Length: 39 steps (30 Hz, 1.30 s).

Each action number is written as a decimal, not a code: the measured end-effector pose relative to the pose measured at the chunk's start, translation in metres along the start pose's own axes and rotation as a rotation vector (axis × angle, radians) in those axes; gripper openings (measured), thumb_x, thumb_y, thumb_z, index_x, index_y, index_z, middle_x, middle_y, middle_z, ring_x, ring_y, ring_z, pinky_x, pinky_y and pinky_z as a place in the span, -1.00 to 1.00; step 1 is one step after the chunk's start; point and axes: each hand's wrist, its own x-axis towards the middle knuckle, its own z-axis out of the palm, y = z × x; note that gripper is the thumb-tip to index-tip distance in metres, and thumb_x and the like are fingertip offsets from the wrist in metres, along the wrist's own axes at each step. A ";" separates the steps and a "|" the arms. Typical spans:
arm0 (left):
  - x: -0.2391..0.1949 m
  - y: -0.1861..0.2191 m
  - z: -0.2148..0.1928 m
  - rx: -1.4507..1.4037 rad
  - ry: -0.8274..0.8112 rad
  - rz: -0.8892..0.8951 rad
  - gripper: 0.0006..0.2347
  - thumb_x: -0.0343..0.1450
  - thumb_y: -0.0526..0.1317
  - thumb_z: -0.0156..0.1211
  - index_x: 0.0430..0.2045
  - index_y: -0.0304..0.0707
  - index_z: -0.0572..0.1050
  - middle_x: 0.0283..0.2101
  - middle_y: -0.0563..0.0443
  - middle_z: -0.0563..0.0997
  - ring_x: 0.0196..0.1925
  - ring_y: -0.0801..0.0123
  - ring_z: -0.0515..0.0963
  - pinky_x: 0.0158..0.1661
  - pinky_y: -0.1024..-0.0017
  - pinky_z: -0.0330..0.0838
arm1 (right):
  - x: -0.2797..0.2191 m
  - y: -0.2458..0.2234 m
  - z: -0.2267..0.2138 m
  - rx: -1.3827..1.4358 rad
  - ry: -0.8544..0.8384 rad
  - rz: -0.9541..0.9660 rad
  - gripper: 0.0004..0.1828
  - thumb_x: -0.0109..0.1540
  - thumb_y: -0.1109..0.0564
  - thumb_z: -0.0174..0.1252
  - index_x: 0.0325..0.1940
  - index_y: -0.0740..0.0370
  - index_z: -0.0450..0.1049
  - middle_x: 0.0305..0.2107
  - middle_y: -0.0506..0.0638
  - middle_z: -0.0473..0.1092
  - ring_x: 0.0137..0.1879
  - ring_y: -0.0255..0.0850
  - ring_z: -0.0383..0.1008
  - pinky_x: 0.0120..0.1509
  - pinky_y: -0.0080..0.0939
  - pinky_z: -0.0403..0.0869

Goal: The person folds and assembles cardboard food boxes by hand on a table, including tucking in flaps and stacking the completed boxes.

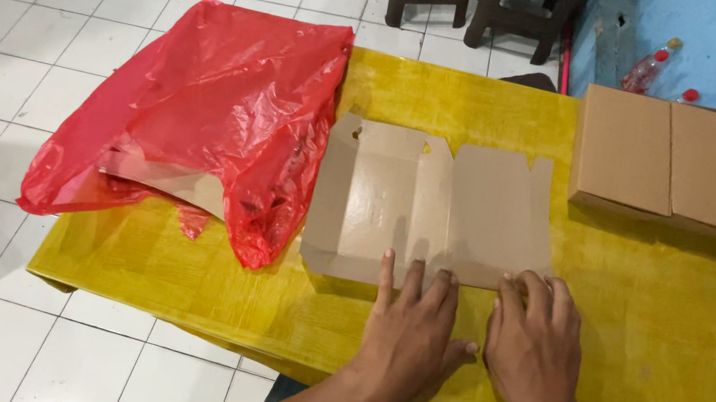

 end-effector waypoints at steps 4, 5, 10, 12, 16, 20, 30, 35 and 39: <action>0.002 0.000 -0.001 0.019 -0.009 0.004 -0.22 0.22 0.21 0.32 0.16 -0.51 0.39 0.17 -0.21 0.45 0.35 -0.17 0.28 0.38 -0.31 -0.20 | -0.003 -0.003 0.001 0.047 -0.044 -0.034 -0.55 0.16 0.17 0.17 0.14 0.33 0.48 0.09 0.15 0.37 0.31 0.11 0.28 0.35 0.11 0.32; 0.003 0.000 -0.001 0.029 -0.009 0.009 -0.21 0.19 0.21 0.34 0.15 -0.51 0.39 0.17 -0.20 0.45 0.35 -0.17 0.28 0.38 -0.30 -0.19 | -0.003 -0.004 0.002 0.068 -0.047 -0.069 -0.51 0.12 0.19 0.18 0.15 0.31 0.48 0.09 0.15 0.37 0.31 0.12 0.28 0.36 0.12 0.31; 0.003 -0.005 -0.008 -0.022 -0.055 0.019 -0.18 0.13 0.19 0.41 0.16 -0.47 0.39 0.15 -0.19 0.44 0.33 -0.19 0.28 0.35 -0.33 -0.17 | -0.002 -0.004 0.002 0.241 -0.135 -0.179 -0.40 0.04 0.26 0.20 0.20 0.27 0.45 0.13 0.18 0.32 0.32 0.13 0.25 0.35 0.09 0.31; 0.002 -0.005 -0.010 -0.017 -0.049 0.027 -0.18 0.13 0.19 0.42 0.18 -0.45 0.39 0.15 -0.18 0.44 0.32 -0.18 0.29 0.35 -0.33 -0.16 | -0.003 -0.003 0.001 0.247 -0.127 -0.197 -0.40 0.05 0.25 0.21 0.21 0.26 0.45 0.12 0.18 0.32 0.30 0.13 0.26 0.33 0.09 0.31; 0.003 -0.005 -0.010 -0.031 -0.066 0.031 -0.19 0.14 0.18 0.42 0.19 -0.46 0.38 0.16 -0.19 0.43 0.32 -0.20 0.28 0.34 -0.33 -0.16 | -0.002 -0.007 -0.004 0.209 -0.111 -0.200 -0.41 0.06 0.21 0.19 0.20 0.25 0.45 0.08 0.19 0.33 0.27 0.15 0.27 0.29 0.12 0.30; 0.003 -0.006 -0.009 -0.025 -0.097 0.026 -0.18 0.16 0.18 0.39 0.22 -0.45 0.36 0.20 -0.17 0.43 0.33 -0.19 0.28 0.35 -0.32 -0.18 | -0.002 -0.013 -0.007 0.217 -0.099 -0.159 -0.52 0.17 0.12 0.15 0.18 0.27 0.46 0.04 0.16 0.37 0.23 0.12 0.30 0.28 0.11 0.30; 0.006 -0.007 -0.012 -0.005 -0.186 0.023 -0.15 0.22 0.22 0.34 0.26 -0.52 0.29 0.21 -0.22 0.41 0.33 -0.19 0.26 0.37 -0.27 -0.26 | -0.005 -0.013 -0.002 0.211 -0.106 -0.069 -0.56 0.24 0.04 0.11 0.09 0.40 0.47 0.03 0.24 0.40 0.19 0.12 0.37 0.27 0.08 0.34; 0.004 -0.007 -0.016 -0.016 -0.171 0.030 -0.15 0.20 0.20 0.37 0.25 -0.52 0.29 0.22 -0.23 0.41 0.31 -0.21 0.29 0.37 -0.27 -0.25 | -0.008 -0.008 -0.005 0.153 -0.089 0.069 -0.50 0.24 0.00 0.14 0.09 0.48 0.46 0.02 0.27 0.39 0.18 0.14 0.38 0.27 0.09 0.35; 0.006 -0.007 -0.017 -0.039 -0.173 0.022 -0.16 0.19 0.18 0.38 0.24 -0.49 0.30 0.23 -0.21 0.41 0.32 -0.22 0.29 0.37 -0.25 -0.26 | -0.010 -0.010 -0.006 0.161 -0.084 0.092 -0.50 0.24 0.01 0.13 0.10 0.48 0.46 0.04 0.27 0.39 0.19 0.14 0.39 0.29 0.09 0.36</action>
